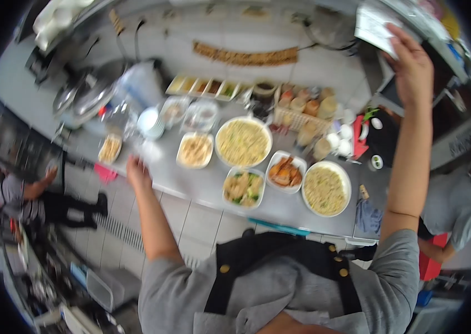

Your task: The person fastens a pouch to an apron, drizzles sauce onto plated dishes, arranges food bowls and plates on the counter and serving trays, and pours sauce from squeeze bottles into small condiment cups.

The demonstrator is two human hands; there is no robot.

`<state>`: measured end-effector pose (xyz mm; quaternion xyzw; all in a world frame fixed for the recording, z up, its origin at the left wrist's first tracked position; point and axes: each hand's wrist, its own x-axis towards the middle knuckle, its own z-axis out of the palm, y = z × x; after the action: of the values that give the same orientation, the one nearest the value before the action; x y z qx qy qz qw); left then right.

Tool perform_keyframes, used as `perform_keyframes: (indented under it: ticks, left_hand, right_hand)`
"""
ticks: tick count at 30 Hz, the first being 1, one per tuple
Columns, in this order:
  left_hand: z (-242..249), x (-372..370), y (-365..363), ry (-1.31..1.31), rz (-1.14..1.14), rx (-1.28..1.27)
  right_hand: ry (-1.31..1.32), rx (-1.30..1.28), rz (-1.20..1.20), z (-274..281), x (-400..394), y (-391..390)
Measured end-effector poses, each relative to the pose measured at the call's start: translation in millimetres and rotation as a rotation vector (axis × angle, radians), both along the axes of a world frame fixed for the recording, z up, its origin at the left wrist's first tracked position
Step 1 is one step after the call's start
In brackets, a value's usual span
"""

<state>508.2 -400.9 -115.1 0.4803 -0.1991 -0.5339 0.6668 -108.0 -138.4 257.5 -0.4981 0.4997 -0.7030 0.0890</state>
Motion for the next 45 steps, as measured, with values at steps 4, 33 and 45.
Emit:
perform_keyframes:
  ticks: [4, 33, 45]
  left_hand:
    - [-9.4, -15.3, 30.0, -0.001, 0.031, 0.063]
    - [-145.2, 255.1, -182.1, 0.081, -0.163, 0.320]
    - [-112.5, 267.6, -194.7, -0.048, -0.291, 0.124]
  right_hand:
    - [0.018, -0.002, 0.006, 8.0, 20.1, -4.3]
    - [-0.915, 1.134, 0.204, -459.6, 387.9, -179.0]
    - [-1.188, 1.036, -0.105, -424.6, 352.0, -169.6]
